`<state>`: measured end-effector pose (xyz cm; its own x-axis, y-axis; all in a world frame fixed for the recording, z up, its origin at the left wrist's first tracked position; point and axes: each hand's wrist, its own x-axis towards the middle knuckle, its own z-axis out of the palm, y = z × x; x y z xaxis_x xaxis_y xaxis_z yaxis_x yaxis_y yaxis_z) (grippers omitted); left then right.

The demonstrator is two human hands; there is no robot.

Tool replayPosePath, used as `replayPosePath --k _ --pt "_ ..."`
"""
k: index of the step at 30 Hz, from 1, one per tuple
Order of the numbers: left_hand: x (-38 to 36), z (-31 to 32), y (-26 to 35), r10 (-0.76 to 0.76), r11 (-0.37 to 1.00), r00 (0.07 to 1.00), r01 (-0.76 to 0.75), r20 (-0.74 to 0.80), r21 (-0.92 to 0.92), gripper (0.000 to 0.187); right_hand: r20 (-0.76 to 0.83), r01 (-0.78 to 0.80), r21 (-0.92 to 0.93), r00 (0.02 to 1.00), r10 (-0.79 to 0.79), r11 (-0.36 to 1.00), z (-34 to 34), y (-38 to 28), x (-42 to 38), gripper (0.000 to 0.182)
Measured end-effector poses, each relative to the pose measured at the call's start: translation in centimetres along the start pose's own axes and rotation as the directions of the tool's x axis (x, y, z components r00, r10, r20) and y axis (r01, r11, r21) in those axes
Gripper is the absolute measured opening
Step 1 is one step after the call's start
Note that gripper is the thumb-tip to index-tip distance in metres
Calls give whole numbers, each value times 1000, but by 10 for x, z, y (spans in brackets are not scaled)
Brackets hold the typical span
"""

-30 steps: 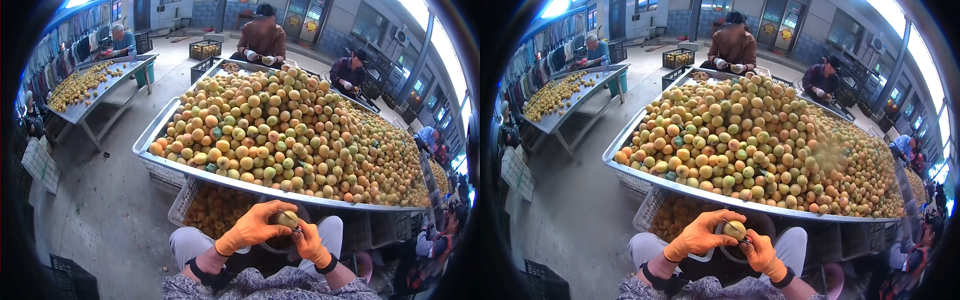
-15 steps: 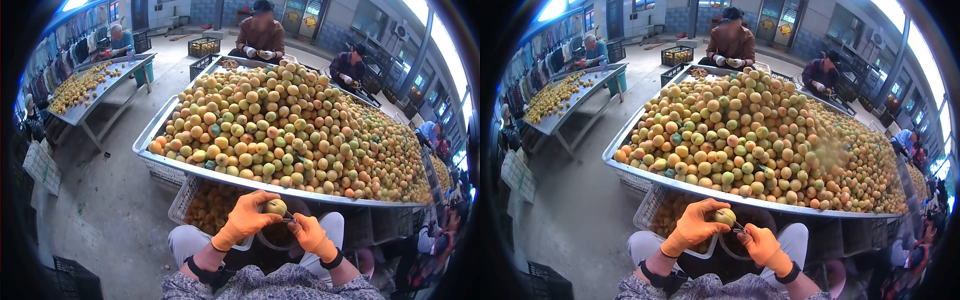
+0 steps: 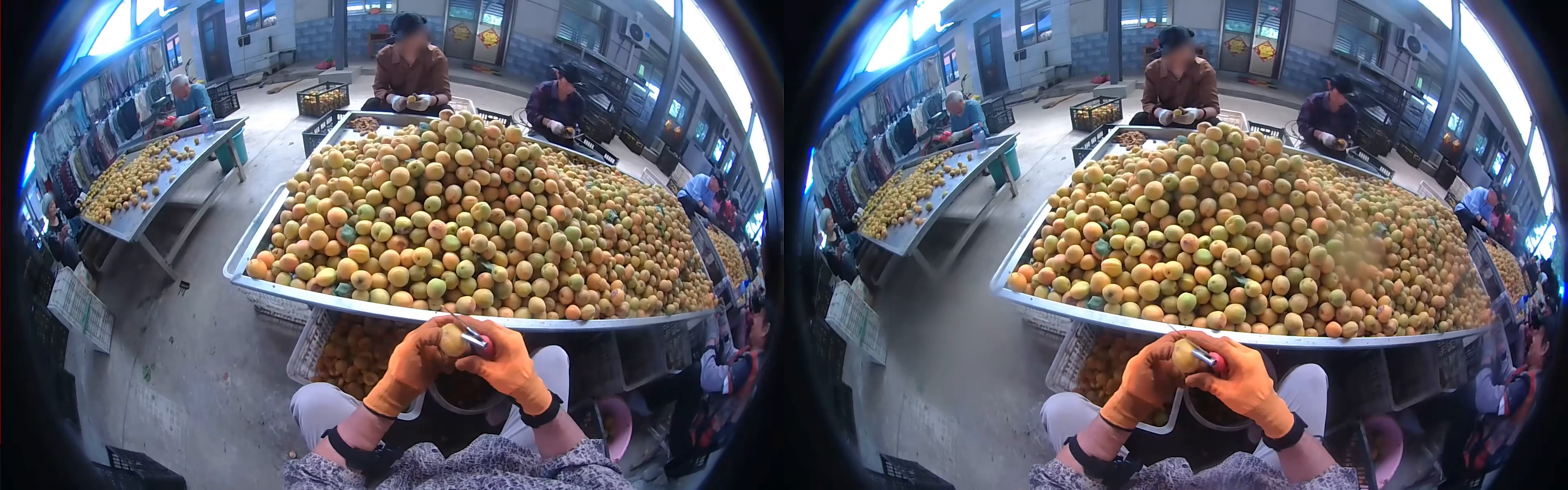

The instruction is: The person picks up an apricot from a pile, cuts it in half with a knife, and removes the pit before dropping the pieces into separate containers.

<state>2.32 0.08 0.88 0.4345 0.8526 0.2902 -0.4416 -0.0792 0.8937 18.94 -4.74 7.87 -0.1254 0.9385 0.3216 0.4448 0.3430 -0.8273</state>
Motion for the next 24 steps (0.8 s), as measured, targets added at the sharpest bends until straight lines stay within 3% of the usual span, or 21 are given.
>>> replayPosePath --k 2,4,5,6,7,8,9,10,11,12,14,16,17,18,20,22,24 --pt "0 3 14 -51 998 998 52 -25 28 36 41 81 -27 996 -80 996 8 8 5 56" --pt "-2 4 28 -220 965 975 213 31 154 39 59 111 -82 993 -106 990 11 11 8 55" --pt "-2 2 19 -254 961 966 246 47 126 38 83 158 -146 986 -147 977 14 7 8 55" --pt "1 1 14 -218 976 975 217 52 19 51 108 203 -208 977 -184 957 17 5 8 54" --pt "-3 2 11 -132 984 991 130 14 123 37 129 251 -262 966 -224 932 22 10 6 59" --pt "-5 6 19 -44 972 999 46 -13 230 33 145 251 -257 965 -220 933 25 11 6 59" --pt "-4 7 24 -46 973 999 50 -26 225 33 125 260 -258 964 -234 931 29 11 7 57" --pt "-2 9 28 -232 972 970 228 -79 -58 35 105 268 -260 963 -249 928 32 11 7 56" --pt "-1 10 30 -414 865 907 367 -74 -342 40 117 270 -258 962 -247 928 36 12 6 56" --pt "-1 9 27 -416 862 906 366 -80 -350 40 90 265 -248 964 -250 932 40 15 2 53" --pt "-2 7 18 -294 941 948 264 -122 -213 51 61 252 -235 968 -244 939 50 14 -2 51" --pt "-1 3 10 -348 915 926 300 -150 -271 49 -64 163 -126 983 -172 979 58 10 -3 49" --pt "-1 1 9 -148 987 970 156 -192 28 47 -73 210 -163 972 -224 964 60 12 -3 43" --pt "-2 1 8 58 945 984 0 -167 326 46 -120 178 -91 975 -188 980 67 14 -3 42" --pt "-4 6 13 48 941 976 27 -213 336 44 -177 143 -10 974 -142 990 75 14 -7 43" --pt "-5 11 18 -79 997 944 73 -322 -30 44 -213 122 159 973 -87 980 81 13 -9 45" --pt "-4 16 21 -17 999 926 31 -378 31 42 -237 64 256 972 -2 965 87 14 -12 44"
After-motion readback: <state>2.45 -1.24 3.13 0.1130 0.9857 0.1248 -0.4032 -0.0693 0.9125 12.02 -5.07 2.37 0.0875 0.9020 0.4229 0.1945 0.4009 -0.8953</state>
